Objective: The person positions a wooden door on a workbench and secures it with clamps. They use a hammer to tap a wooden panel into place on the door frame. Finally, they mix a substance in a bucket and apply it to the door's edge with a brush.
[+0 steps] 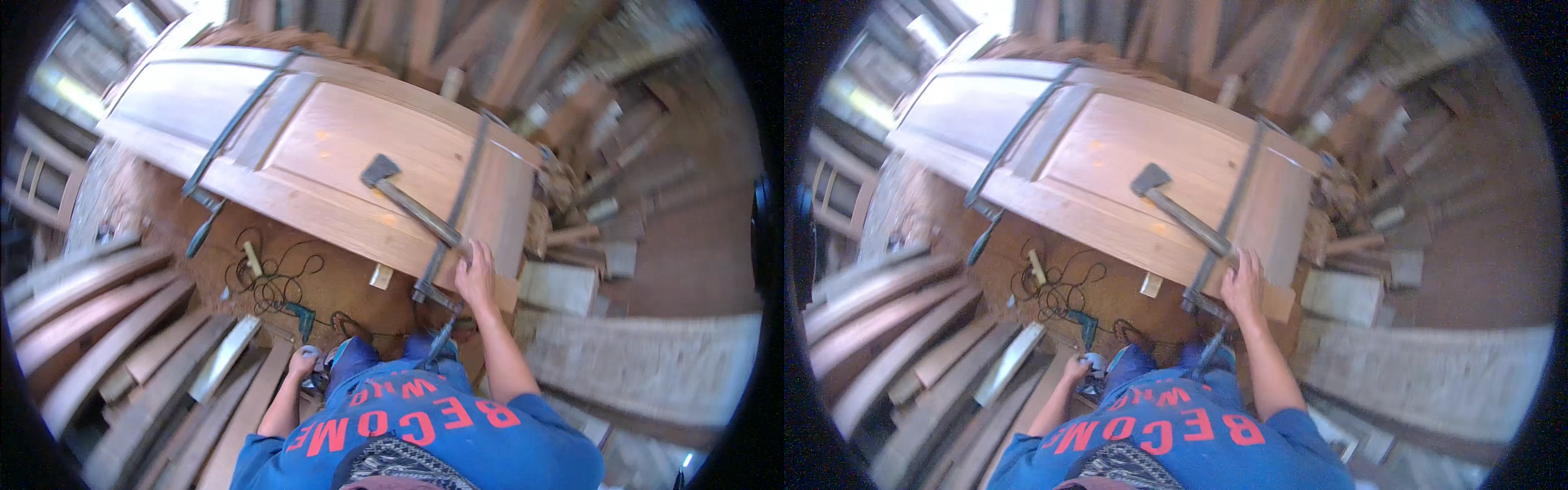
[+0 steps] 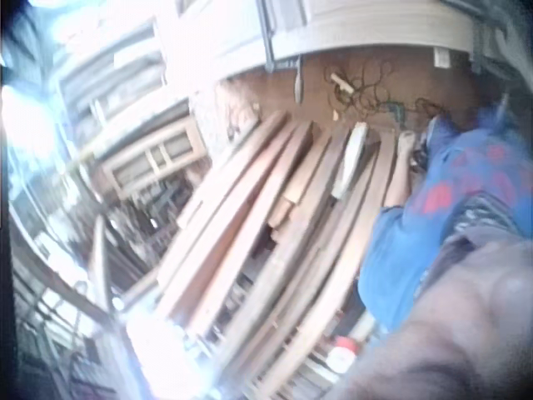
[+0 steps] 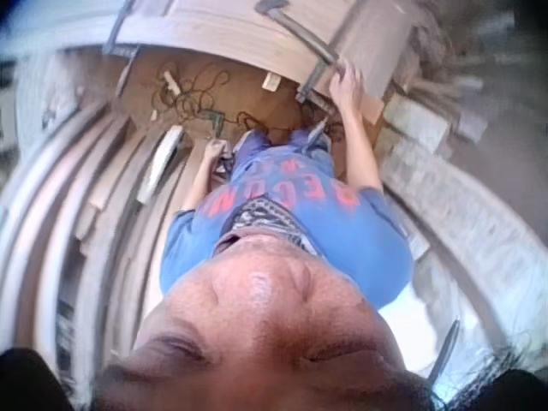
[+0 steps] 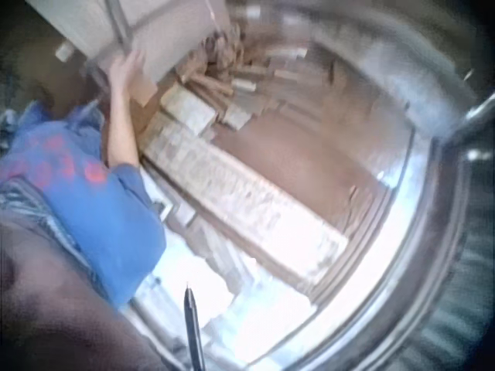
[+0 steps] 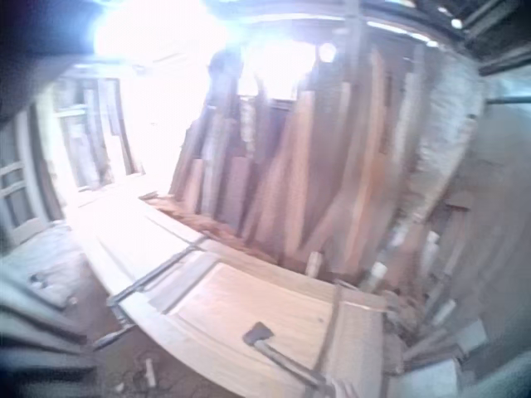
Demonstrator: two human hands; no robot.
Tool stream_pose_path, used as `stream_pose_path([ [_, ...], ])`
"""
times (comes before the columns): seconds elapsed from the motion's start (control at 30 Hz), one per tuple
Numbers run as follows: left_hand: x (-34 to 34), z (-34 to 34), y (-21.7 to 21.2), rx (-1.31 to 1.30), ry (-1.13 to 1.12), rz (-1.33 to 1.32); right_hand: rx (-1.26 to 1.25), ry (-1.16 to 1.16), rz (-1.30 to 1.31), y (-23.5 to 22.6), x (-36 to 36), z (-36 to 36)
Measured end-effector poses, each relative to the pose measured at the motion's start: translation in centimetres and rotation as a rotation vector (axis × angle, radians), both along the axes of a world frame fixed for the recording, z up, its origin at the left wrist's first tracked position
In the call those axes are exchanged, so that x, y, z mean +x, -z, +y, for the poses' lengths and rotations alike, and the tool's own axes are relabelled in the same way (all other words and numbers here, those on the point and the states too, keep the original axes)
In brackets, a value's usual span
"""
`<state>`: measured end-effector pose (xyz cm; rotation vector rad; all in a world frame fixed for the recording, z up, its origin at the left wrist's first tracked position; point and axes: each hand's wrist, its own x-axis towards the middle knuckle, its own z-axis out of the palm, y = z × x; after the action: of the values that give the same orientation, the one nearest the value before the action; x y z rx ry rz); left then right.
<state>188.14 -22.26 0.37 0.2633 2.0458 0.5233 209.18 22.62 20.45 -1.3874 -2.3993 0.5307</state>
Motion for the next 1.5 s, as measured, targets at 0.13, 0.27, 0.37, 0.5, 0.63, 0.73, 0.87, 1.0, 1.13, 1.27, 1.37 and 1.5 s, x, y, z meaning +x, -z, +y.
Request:
stream_pose_path([
  [0.13,-4.5,-14.9,7.6,-0.193,-0.345,-0.26,-0.063,0.401,0.13,0.0,3.5,-2.1],
  [0.27,-6.4,-14.2,4.4,-0.189,-0.552,-0.451,-0.432,0.747,0.023,3.0,11.2,-9.1],
  [0.37,-6.4,-4.6,2.5,-0.03,-0.4,-0.441,-1.193,0.797,0.422,5.5,12.2,-14.1],
  [0.5,-3.8,12.7,-4.6,0.211,0.288,-0.402,-1.548,0.542,0.761,8.5,10.5,-16.2],
  [0.63,0.8,23.2,-10.9,0.304,0.628,-0.467,-1.505,0.486,0.972,11.5,10.1,-16.4],
  [0.73,3.7,26.2,-12.5,0.254,1.027,-0.558,-1.434,0.418,0.963,12.3,10.2,-16.8],
  [0.87,7.4,29.0,-16.3,0.667,1.549,-0.246,-1.53,0.463,1.046,11.7,10.2,-16.7],
  [1.0,11.3,33.0,-18.9,0.951,1.878,0.134,-1.564,0.594,0.987,14.8,10.6,-18.4],
  [1.13,13.7,34.7,-13.1,1.095,2.273,0.437,-1.483,0.651,1.033,13.4,9.4,-19.1],
  [1.27,16.6,37.1,-11.5,0.922,2.628,0.393,-1.54,0.547,1.235,13.2,9.2,-18.5],
  [1.37,19.4,38.6,-10.2,0.641,2.767,0.195,-1.466,0.659,1.122,10.7,7.9,-17.5],
  [1.5,21.1,40.1,-9.7,0.389,2.835,0.028,-1.38,0.729,1.048,9.7,7.2,-17.0],
])
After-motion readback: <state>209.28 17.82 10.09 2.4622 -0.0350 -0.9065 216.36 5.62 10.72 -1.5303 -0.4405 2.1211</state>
